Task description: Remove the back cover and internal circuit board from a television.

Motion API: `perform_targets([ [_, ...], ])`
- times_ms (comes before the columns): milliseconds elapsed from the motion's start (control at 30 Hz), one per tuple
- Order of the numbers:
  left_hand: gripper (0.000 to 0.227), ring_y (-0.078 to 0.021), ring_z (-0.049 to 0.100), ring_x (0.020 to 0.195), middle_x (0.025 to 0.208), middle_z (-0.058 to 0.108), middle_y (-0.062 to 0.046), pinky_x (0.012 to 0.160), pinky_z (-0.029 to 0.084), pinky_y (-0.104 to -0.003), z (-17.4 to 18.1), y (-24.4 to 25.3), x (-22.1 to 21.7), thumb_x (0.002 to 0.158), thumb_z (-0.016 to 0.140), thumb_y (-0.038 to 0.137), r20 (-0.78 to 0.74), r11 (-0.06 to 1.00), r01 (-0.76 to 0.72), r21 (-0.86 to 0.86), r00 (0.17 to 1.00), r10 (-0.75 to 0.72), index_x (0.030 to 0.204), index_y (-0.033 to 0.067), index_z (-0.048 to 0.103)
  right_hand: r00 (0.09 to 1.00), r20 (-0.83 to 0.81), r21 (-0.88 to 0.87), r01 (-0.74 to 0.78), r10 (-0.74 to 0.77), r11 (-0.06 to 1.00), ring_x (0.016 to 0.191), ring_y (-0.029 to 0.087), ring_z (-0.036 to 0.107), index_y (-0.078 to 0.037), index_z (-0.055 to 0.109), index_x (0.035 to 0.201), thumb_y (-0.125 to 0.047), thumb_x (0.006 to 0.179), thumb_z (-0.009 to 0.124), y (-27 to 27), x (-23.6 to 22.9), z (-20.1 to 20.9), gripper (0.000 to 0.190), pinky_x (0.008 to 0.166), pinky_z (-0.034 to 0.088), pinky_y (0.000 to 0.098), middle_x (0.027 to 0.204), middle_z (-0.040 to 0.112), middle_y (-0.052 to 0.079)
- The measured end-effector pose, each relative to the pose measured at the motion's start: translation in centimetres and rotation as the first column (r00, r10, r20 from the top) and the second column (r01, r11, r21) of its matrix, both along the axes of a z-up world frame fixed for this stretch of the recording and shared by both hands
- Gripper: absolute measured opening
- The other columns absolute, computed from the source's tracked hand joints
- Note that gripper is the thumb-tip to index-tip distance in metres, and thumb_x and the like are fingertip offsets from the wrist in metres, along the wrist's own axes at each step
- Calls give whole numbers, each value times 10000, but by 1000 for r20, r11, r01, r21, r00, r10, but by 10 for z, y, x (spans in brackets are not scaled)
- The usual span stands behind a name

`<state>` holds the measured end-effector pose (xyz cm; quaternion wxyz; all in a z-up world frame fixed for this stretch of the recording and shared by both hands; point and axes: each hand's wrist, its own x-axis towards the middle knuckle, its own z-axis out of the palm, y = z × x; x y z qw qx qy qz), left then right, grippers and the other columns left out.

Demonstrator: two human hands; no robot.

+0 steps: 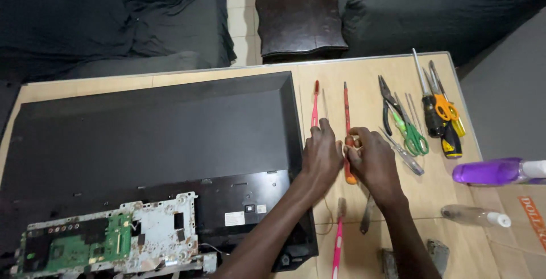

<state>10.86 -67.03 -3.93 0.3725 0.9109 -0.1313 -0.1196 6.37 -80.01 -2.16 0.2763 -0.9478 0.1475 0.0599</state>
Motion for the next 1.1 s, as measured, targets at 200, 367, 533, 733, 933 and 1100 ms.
perform_targets([
  [200, 458, -591, 690, 893, 1024, 596, -268, 720, 619, -599, 4, 2, -3, 927, 691, 140, -5, 1000, -8, 3, 1000, 8, 1234, -36, 402, 998, 52, 43, 17, -19, 999, 968, 439, 711, -161, 665, 1279, -198, 904, 722, 6, -5, 18, 381, 815, 564, 592, 979, 708, 174],
  [367, 451, -582, 692, 891, 1023, 597, -260, 726, 616, -587, -1, 2, -1, 922, 692, 148, 15, 1000, 0, 21, 1000, -1, 1235, -23, 417, 997, 63, 81, 29, -34, 996, 962, 404, 718, -156, 671, 1276, -195, 895, 704, 0, -7, 10, 385, 828, 563, 560, 976, 724, 174],
  [533, 567, -600, 674, 982, 1140, 600, -334, 810, 580, -633, -2, 7, -6, 965, 629, 225, -26, 999, 33, -6, 999, -34, 1379, -86, 396, 987, 126, 108, 89, -102, 990, 1001, 416, 701, -190, 688, 1253, -203, 882, 697, -3, -16, 18, 372, 855, 558, 545, 988, 727, 162],
  [733, 396, -618, 656, 898, 1068, 575, -267, 731, 577, -641, 19, 9, 3, 958, 639, 211, 79, 995, 65, -69, 995, -60, 1236, -8, 463, 886, 412, -25, 243, -212, 970, 1012, 454, 662, -100, 713, 1249, -79, 895, 737, -77, -46, 16, 355, 910, 520, 532, 1006, 691, 214],
  [933, 274, -537, 677, 907, 1050, 570, -173, 703, 588, -596, 5, -41, 13, 954, 638, 157, 177, 955, 269, -123, 953, -246, 1192, 81, 528, 926, 352, 3, 147, -138, 989, 1013, 457, 667, -93, 713, 1221, -159, 855, 797, -84, -42, 6, 382, 928, 524, 526, 1019, 690, 224],
  [1100, 306, -519, 668, 964, 1023, 556, -171, 761, 598, -604, -2, -72, 33, 886, 676, 36, 127, 921, 388, -32, 916, -381, 1162, 72, 548, 926, 330, 30, 181, -181, 983, 1000, 430, 692, -107, 709, 1202, -243, 847, 825, -78, -38, 6, 398, 910, 536, 529, 1041, 706, 211],
])
